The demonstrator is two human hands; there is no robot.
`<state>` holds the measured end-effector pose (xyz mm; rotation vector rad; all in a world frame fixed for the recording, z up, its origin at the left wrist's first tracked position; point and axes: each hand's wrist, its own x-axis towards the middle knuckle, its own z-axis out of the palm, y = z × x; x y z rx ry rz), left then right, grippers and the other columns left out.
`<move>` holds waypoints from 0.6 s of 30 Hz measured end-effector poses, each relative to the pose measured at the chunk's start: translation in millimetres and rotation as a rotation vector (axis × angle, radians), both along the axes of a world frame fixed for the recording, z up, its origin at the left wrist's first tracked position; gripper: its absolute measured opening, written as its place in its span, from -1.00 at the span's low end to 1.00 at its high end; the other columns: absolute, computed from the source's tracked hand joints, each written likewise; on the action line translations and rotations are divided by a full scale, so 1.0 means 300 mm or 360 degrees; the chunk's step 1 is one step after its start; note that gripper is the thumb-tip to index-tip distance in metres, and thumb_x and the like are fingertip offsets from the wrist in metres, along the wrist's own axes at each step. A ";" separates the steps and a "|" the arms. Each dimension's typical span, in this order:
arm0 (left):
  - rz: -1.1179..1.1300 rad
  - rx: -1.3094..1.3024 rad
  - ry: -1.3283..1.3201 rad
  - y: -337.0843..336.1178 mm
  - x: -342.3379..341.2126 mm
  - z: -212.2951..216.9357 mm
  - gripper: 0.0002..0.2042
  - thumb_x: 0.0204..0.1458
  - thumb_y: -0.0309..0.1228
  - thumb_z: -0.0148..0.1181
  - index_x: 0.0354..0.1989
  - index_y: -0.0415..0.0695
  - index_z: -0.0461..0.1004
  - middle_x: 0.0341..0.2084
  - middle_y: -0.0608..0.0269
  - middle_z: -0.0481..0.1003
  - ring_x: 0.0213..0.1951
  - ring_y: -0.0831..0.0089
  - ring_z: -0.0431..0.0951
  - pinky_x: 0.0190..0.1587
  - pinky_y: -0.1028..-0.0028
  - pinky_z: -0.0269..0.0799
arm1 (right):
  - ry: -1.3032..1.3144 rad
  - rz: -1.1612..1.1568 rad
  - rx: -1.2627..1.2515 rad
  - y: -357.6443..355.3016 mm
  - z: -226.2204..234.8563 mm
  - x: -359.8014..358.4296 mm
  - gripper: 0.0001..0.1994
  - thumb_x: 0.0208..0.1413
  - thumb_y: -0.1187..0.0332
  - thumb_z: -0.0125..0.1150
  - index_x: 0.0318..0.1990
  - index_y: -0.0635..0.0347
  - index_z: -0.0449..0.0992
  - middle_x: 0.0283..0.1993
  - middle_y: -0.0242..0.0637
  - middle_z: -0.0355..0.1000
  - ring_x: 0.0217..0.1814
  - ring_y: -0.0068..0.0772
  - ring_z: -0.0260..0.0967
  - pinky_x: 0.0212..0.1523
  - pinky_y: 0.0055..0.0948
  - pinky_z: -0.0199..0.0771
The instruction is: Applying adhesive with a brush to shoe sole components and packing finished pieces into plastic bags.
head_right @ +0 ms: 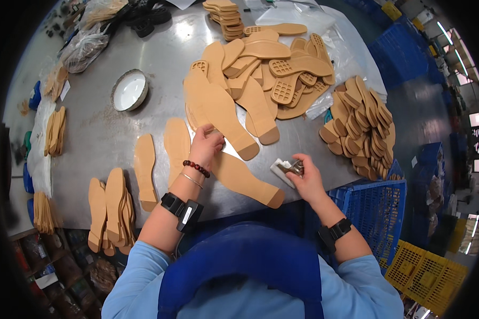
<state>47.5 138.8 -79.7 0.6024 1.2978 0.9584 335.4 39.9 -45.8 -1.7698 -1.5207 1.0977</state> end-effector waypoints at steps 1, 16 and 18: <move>-0.0018 -0.0016 0.0006 0.007 0.025 0.000 -0.39 0.06 -0.50 0.18 0.28 -0.30 0.08 -0.27 0.19 0.44 -0.31 0.53 0.46 -0.26 0.56 0.42 | -0.0036 0.0209 0.0057 -0.036 0.010 -0.013 -0.53 -0.08 0.58 0.34 0.03 0.12 0.35 -0.23 -0.35 0.36 -0.21 -0.49 0.34 -0.17 -0.50 0.39; 0.0430 0.0249 -0.0752 0.046 -0.069 0.065 -0.72 0.06 -0.38 0.11 -0.10 -0.28 0.43 -0.37 0.17 0.56 -0.35 0.35 0.60 -0.25 0.33 0.56 | -0.0076 0.0025 0.0208 0.010 -0.013 0.082 -0.57 -0.13 0.47 0.38 -0.04 0.10 0.43 -0.24 -0.18 0.42 -0.20 -0.09 0.40 -0.15 -0.27 0.38; 0.0485 0.0120 -0.1059 -0.050 -0.212 0.117 -0.64 0.05 -0.40 0.07 0.02 -0.29 0.38 -0.16 0.07 0.53 -0.14 0.22 0.59 -0.07 0.24 0.56 | -0.0350 0.0800 0.0693 -0.006 -0.019 0.029 -0.57 -0.14 0.52 0.29 -0.02 0.13 0.42 -0.23 -0.19 0.43 -0.17 -0.10 0.42 -0.16 -0.31 0.38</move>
